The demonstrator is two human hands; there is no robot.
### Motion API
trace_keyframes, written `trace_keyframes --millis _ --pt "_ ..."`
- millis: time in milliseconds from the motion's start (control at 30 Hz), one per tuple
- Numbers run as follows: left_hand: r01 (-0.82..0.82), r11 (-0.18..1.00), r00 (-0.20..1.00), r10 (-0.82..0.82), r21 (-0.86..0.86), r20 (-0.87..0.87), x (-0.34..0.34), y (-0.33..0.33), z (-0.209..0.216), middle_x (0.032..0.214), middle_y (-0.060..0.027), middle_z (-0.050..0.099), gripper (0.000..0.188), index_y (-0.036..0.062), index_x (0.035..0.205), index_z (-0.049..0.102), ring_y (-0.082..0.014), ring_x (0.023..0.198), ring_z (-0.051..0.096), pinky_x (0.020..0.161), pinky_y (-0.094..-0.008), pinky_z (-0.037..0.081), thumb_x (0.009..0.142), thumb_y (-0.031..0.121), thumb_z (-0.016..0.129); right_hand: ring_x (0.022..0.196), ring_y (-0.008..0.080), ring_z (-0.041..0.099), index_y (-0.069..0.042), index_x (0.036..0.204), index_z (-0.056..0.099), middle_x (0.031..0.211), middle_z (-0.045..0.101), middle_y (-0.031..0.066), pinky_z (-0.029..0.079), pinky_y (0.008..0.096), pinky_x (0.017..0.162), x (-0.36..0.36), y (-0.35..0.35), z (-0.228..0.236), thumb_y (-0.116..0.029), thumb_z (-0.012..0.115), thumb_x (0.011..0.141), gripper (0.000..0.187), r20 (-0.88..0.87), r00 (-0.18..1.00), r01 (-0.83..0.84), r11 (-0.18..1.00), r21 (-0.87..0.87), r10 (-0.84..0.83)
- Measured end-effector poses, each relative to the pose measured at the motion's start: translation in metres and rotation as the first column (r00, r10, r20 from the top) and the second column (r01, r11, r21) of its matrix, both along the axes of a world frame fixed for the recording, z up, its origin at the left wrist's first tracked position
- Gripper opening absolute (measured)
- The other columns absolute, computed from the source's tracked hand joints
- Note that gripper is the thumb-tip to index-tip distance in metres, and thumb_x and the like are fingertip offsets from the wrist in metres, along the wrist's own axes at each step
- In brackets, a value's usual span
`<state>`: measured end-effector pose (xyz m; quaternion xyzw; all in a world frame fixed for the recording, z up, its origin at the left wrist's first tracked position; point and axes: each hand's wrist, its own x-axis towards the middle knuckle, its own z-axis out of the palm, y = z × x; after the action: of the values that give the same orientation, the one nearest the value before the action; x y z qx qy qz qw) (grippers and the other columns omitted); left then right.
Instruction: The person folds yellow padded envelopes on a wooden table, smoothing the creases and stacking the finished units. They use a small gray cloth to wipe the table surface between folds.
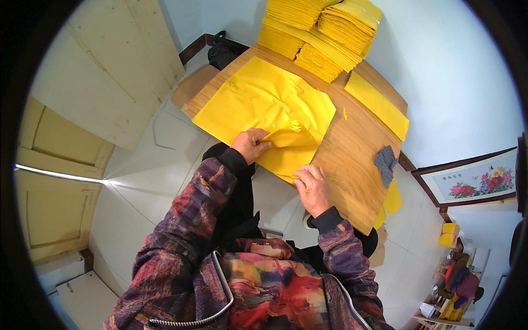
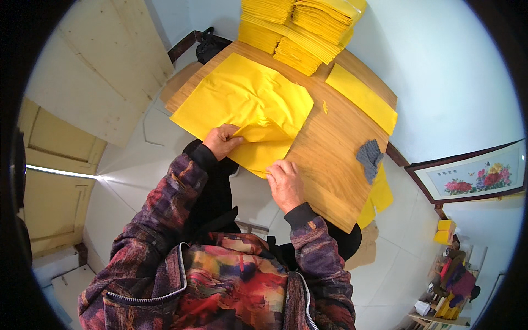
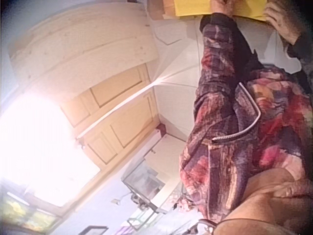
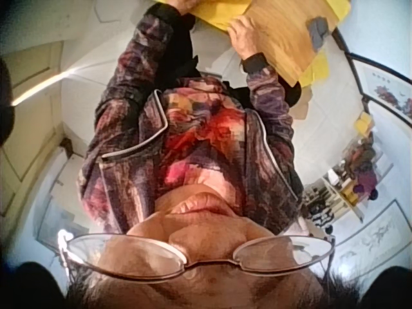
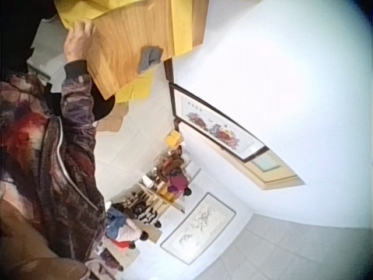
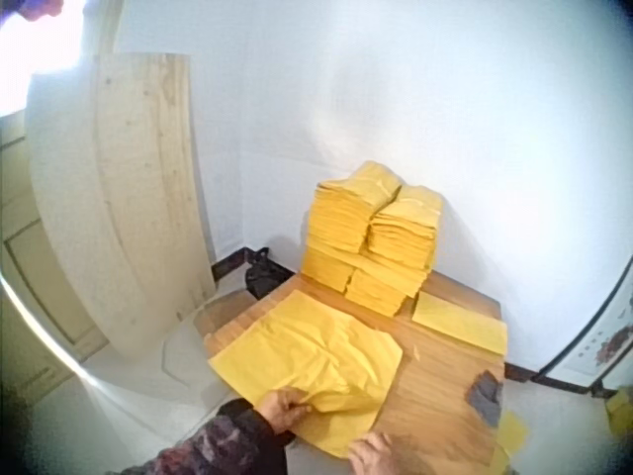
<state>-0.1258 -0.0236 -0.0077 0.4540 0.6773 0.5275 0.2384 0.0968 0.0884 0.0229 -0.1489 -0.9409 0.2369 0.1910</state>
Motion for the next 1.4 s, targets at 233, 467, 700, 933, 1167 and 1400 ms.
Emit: trace_keyframes --millis 233,467,700,933,1167,1400 --pt "-0.031 1.0 1.0 0.031 0.001 -0.001 0.0 0.001 -0.004 0.085 -0.017 0.062 0.015 -0.0009 0.092 0.065 -0.0319 0.08 0.06 0.072 -0.0354 0.048 0.081 0.01 0.067 0.09 0.0336 0.054 -0.004 0.089 0.063 0.094 0.059 0.0107 0.046 0.0422 0.078 -0.006 0.011 0.004 -0.008 0.06 0.083 0.007 0.022 0.998 -0.056 0.995 -0.086 0.058" --pt "-0.021 0.999 0.998 0.023 0.036 -0.056 -0.001 0.001 -0.002 0.086 -0.0174 0.063 0.015 -0.0014 0.092 0.065 -0.0326 0.082 0.06 0.074 -0.0365 0.049 0.082 0.009 0.067 0.084 0.035 0.056 -0.002 0.086 0.06 0.086 0.059 0.0132 0.046 0.0418 0.073 -0.011 0.015 0.005 -0.006 0.062 0.081 0.007 0.048 0.998 -0.036 0.975 -0.219 0.048" --pt "-0.011 1.0 0.999 0.012 0.022 -0.032 0.0 0.0 0.002 0.091 -0.0164 0.065 0.016 -0.002 0.094 0.066 -0.0325 0.086 0.061 0.078 -0.0354 0.049 0.081 0.008 0.067 0.075 0.0294 0.059 0.001 0.082 0.058 0.08 0.058 0.0146 0.047 0.0358 0.068 -0.017 0.023 0.004 -0.002 0.063 0.079 0.007 0.086 0.996 0.014 0.87 -0.493 0.033" --pt "-0.003 0.999 0.999 0.005 0.039 -0.054 -0.002 0.0 0.0 0.094 -0.0167 0.066 0.018 -0.0016 0.095 0.067 -0.0319 0.09 0.062 0.08 -0.0359 0.05 0.08 0.007 0.068 0.076 0.0131 0.057 0.001 0.086 0.06 0.079 0.059 0.0051 0.047 0.0281 0.07 -0.021 0.028 0.014 -0.004 0.062 0.085 0.006 0.118 0.993 0.053 0.812 -0.581 0.02" --pt "-0.018 1.0 0.996 0.018 -0.004 -0.087 -0.001 -0.002 0.002 0.099 -0.0163 0.067 0.021 -0.0013 0.098 0.068 -0.0331 0.093 0.062 0.084 -0.0364 0.05 0.083 0.014 0.069 0.07 0.0118 0.055 0.001 0.087 0.06 0.076 0.06 0.0043 0.045 0.0263 0.066 -0.042 0.033 0.03 -0.009 0.061 0.088 0.01 -0.011 0.999 0.042 0.892 -0.451 -0.053" --pt "0.037 0.999 0.963 -0.026 0.036 -0.267 0.001 -0.007 0.002 0.102 -0.0159 0.067 0.026 -0.0014 0.102 0.067 -0.0312 0.097 0.061 0.086 -0.0355 0.049 0.083 0.016 0.071 0.074 0.0244 0.06 0.002 0.086 0.058 0.083 0.062 0.0132 0.048 0.0327 0.068 -0.067 0.032 0.034 -0.008 0.06 0.087 0.01 -0.091 0.986 0.079 0.871 -0.484 -0.14"
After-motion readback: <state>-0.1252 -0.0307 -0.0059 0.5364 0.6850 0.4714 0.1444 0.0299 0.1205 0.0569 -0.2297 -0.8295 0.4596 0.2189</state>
